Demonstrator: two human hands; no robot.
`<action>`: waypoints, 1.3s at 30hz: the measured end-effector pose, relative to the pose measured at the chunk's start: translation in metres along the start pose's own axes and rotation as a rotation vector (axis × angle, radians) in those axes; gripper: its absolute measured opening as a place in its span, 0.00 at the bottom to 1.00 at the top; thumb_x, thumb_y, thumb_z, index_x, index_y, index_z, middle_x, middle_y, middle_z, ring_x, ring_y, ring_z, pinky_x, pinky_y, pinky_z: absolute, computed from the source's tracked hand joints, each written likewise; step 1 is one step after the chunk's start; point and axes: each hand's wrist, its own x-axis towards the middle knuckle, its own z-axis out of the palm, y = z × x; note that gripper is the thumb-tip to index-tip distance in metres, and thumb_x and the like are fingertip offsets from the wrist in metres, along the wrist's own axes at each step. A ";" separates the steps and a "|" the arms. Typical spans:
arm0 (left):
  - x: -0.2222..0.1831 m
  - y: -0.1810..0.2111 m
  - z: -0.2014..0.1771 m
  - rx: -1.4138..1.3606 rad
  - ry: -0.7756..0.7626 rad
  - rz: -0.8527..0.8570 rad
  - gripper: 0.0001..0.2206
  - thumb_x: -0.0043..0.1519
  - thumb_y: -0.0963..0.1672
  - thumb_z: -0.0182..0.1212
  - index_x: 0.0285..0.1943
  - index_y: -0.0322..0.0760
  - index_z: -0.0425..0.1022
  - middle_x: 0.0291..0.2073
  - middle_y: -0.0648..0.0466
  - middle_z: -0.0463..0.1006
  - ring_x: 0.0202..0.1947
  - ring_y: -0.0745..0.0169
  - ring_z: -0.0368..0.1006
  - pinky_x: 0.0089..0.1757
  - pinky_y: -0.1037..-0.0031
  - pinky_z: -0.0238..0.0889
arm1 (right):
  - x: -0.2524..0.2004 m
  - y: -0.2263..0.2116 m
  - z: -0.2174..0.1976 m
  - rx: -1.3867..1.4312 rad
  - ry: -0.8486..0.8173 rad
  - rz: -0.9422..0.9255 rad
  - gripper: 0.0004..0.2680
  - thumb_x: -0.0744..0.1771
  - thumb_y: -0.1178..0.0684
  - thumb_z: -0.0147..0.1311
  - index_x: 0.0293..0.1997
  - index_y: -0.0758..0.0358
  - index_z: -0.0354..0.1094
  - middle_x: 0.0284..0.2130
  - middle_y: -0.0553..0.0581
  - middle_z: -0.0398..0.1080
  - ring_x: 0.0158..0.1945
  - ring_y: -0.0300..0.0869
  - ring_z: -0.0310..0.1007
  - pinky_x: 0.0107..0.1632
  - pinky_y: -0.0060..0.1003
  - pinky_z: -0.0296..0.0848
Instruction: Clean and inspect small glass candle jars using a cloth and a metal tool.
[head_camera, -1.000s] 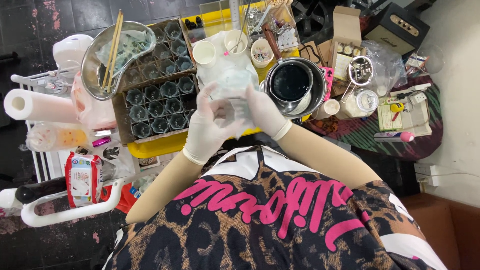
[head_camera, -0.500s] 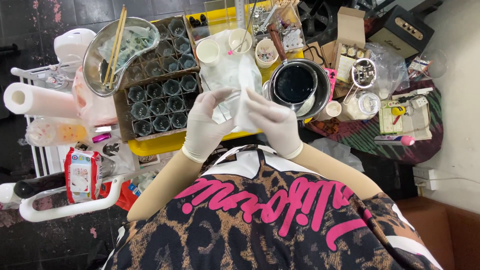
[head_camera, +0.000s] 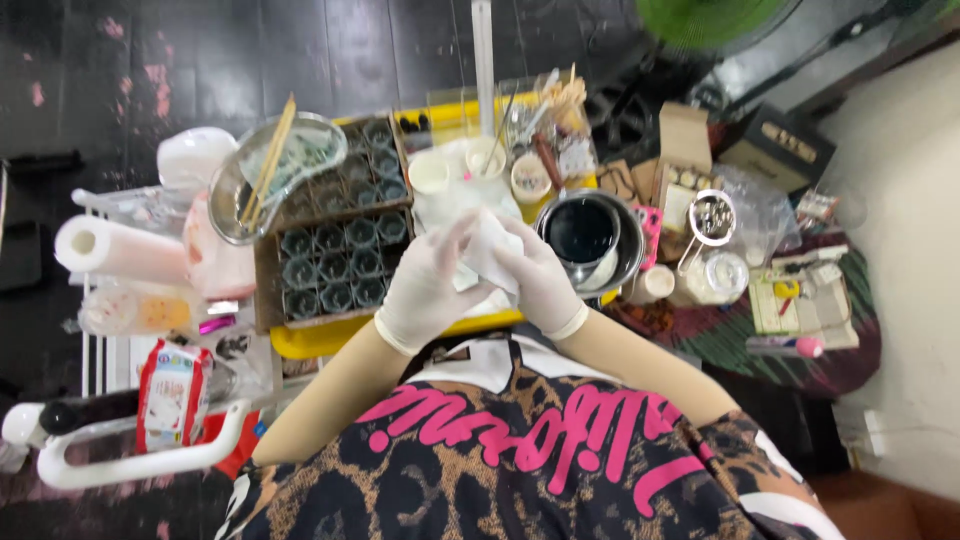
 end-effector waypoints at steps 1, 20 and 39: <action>0.005 0.002 -0.001 0.009 0.006 0.021 0.41 0.54 0.40 0.73 0.77 0.36 0.52 0.53 0.45 0.76 0.54 0.48 0.78 0.54 0.66 0.71 | 0.003 -0.005 0.000 -0.009 -0.013 -0.018 0.19 0.70 0.55 0.52 0.70 0.67 0.58 0.60 0.58 0.67 0.63 0.45 0.67 0.66 0.41 0.66; 0.020 0.016 0.048 0.372 0.045 0.223 0.46 0.46 0.44 0.79 0.75 0.35 0.56 0.49 0.50 0.78 0.48 0.47 0.73 0.48 0.59 0.67 | -0.014 -0.027 -0.028 -0.479 0.121 -0.275 0.11 0.69 0.54 0.52 0.55 0.69 0.67 0.42 0.54 0.73 0.44 0.38 0.73 0.49 0.34 0.72; 0.006 0.014 0.058 0.219 0.109 0.045 0.44 0.50 0.46 0.80 0.75 0.34 0.59 0.52 0.48 0.79 0.52 0.50 0.75 0.51 0.66 0.69 | -0.026 -0.003 -0.029 -0.182 0.316 -0.212 0.11 0.72 0.47 0.46 0.47 0.65 0.67 0.38 0.49 0.70 0.40 0.31 0.67 0.42 0.26 0.68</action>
